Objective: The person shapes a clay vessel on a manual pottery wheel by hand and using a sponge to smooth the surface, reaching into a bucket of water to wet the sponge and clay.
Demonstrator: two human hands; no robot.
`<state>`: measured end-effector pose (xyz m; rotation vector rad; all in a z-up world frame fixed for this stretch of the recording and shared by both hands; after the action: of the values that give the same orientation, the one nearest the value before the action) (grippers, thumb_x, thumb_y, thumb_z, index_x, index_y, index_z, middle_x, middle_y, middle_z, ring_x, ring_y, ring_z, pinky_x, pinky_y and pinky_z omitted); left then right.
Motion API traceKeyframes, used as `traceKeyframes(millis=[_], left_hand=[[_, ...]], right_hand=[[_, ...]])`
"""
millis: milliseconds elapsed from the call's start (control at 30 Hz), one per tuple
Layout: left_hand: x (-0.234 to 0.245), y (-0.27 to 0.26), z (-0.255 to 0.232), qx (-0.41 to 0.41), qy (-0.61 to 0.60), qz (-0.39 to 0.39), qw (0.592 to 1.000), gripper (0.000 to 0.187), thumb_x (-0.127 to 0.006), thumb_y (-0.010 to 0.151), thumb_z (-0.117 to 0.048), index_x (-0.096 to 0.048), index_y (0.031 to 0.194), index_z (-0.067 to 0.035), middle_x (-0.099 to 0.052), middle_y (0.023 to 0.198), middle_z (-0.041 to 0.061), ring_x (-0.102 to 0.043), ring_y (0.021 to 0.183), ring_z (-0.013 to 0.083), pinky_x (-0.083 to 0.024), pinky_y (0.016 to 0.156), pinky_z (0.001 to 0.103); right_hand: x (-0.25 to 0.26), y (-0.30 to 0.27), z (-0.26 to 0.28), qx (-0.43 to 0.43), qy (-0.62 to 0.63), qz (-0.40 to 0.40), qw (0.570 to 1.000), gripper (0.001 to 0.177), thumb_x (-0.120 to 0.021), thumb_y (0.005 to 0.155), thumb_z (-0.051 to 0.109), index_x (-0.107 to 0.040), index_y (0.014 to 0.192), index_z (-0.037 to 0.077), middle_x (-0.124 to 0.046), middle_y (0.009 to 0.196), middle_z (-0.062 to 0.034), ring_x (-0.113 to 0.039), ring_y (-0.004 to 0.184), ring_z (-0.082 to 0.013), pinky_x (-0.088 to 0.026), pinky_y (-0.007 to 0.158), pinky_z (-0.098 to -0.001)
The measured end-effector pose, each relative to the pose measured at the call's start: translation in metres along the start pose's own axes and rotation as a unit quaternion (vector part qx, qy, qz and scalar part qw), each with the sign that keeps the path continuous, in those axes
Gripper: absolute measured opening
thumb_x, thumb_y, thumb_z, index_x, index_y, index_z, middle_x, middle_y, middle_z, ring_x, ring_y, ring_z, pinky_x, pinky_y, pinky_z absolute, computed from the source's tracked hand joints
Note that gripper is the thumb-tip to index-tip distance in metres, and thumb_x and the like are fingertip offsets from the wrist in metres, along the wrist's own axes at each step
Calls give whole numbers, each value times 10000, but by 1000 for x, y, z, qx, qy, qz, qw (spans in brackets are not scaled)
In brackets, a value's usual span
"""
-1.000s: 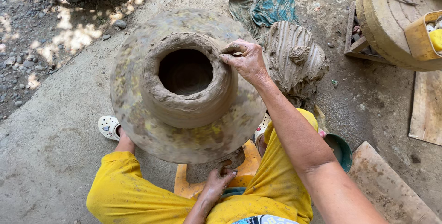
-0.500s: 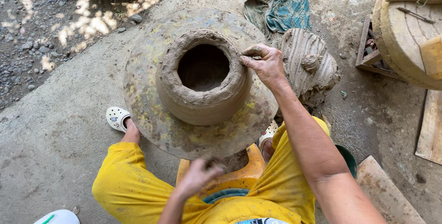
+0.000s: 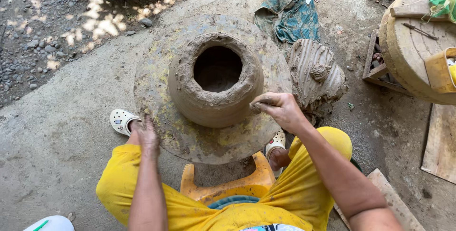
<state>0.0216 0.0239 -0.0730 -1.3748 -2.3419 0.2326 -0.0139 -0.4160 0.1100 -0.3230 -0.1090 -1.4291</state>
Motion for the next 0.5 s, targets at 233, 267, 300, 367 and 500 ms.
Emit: traceKeyframes(millis=[233,267,300,367,500], left_hand=[[-24,-34,73,-18,-66,-69,995,830,-566,1020,-447,-152,1616,-45,-295,1658,193,-387,1473,322,-348,1210,436],[-27,-52,71,21,-97,-65,993,836,-568,998,-451,-159,1608,-51,-294,1658,176,-403,1464,311,-362,1202,430],[-33,-69,67,49,-165,-57,983,854,-584,952,-435,-149,1598,-88,-285,1649,151,-398,1453,307,-367,1187,442],[-42,-95,60,108,-297,-39,948,904,-618,860,-403,-129,1580,-161,-267,1633,100,-390,1429,298,-376,1156,466],[-24,-87,40,3,-90,-78,993,899,-625,976,-394,-84,1632,-101,-138,1701,136,-241,1527,317,-219,1246,450]], right_hand=[[32,-11,9,106,236,-116,959,274,-832,838,-125,-689,1000,44,-666,1015,-52,-618,890,-140,-620,822,-302],[32,-11,19,97,266,-124,951,300,-800,808,-123,-687,1019,57,-672,1024,-41,-636,905,-130,-626,803,-297],[34,-8,32,89,295,-132,942,333,-770,778,-119,-686,1039,70,-679,1034,-30,-655,919,-121,-632,783,-293],[34,1,57,48,317,-124,939,306,-698,792,-59,-692,1067,74,-689,1035,-50,-686,911,-146,-643,744,-302],[25,21,74,41,256,-69,963,196,-655,963,-29,-710,1151,-25,-678,1018,-192,-665,856,-244,-594,712,-325]])
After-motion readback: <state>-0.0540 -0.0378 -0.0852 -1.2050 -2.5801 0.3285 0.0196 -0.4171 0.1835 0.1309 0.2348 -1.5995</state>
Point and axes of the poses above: each hand's wrist, its own y-axis towards the middle knuckle, its own x-axis out of the back of the hand, z = x × y, the point moved 2 cm from there along y, towards the middle knuckle
